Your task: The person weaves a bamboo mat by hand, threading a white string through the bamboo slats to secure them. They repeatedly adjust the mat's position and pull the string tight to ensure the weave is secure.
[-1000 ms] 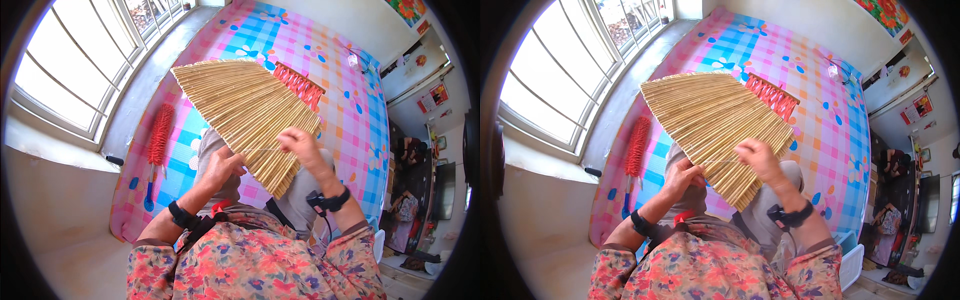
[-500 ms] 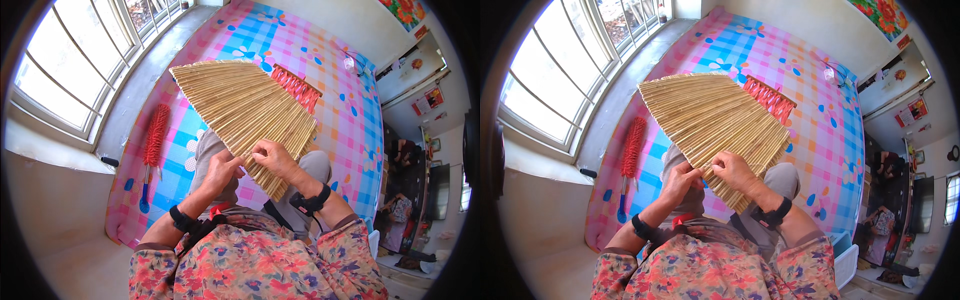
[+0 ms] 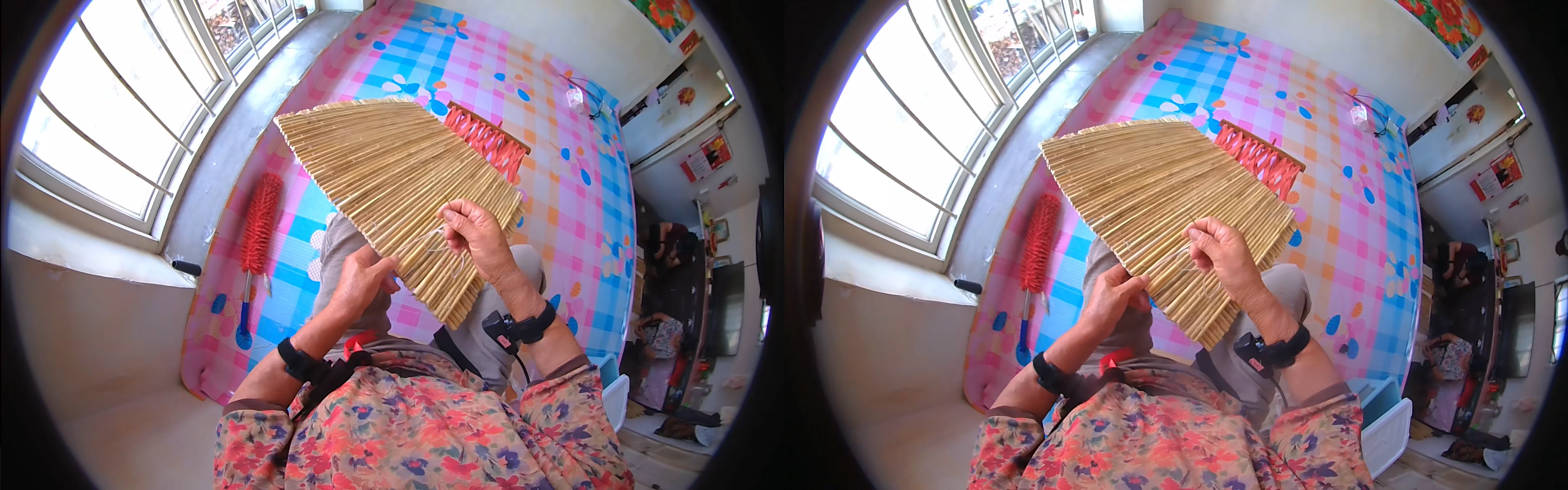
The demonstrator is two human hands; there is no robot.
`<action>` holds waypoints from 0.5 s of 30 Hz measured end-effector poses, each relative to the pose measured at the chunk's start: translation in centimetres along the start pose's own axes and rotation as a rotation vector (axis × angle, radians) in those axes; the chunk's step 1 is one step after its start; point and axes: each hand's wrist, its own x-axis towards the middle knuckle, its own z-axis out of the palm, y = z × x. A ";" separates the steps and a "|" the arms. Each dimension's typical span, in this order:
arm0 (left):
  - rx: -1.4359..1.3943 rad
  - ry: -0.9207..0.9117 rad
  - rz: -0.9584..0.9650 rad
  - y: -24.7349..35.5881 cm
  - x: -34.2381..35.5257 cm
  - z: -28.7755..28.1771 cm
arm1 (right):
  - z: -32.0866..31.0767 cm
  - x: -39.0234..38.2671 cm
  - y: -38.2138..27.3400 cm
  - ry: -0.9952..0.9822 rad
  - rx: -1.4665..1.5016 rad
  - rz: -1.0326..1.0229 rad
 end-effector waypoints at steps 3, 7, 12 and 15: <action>0.000 -0.013 -0.039 0.1 -0.2 0.0 | 1.0 0.2 0.7 0.140 -0.021 -0.097; -0.216 -0.010 0.016 -0.7 -0.2 0.9 | 2.4 0.2 0.7 0.118 0.516 -0.158; -0.193 -0.010 0.019 -1.6 0.5 1.4 | 4.0 -0.5 0.3 0.065 0.622 -0.075; -0.260 -0.013 0.006 -1.7 0.6 1.3 | 4.8 -1.4 -0.1 0.068 0.536 -0.026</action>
